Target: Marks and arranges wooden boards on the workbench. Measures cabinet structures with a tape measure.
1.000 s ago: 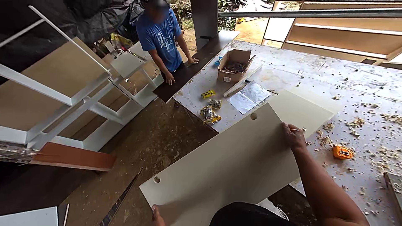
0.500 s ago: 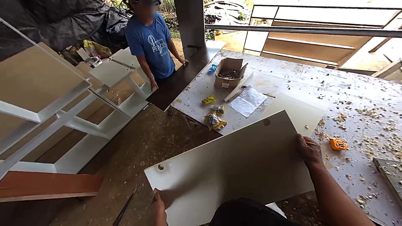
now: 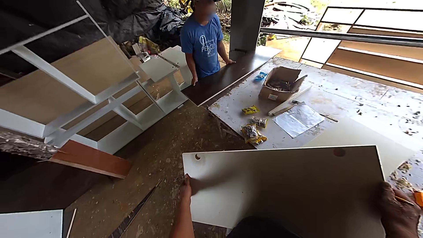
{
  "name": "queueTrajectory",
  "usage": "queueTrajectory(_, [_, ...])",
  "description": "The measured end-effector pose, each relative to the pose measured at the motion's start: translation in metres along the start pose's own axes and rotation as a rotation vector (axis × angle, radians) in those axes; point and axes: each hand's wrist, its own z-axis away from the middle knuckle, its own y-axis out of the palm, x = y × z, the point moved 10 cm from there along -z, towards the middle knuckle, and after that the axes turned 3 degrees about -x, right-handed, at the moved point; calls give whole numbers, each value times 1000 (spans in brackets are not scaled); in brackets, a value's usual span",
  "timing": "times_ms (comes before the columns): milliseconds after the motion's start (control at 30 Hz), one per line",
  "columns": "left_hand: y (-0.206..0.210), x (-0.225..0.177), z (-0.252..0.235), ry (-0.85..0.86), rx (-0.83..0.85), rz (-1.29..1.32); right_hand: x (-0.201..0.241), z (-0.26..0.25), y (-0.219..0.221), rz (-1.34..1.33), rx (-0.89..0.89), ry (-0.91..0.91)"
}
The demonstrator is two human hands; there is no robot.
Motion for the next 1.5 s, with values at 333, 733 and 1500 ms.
queueTrajectory(333, [-15, 27, 6, -34, -25, 85, 31, 4, 8, 36, 37, -57])
queueTrajectory(733, [-28, 55, 15, -62, -69, 140, 59, 15, 13, 18, 75, -123])
queueTrajectory(1500, [2, 21, 1, 1, 2, 44, 26, 18, -14, 7, -23, -55])
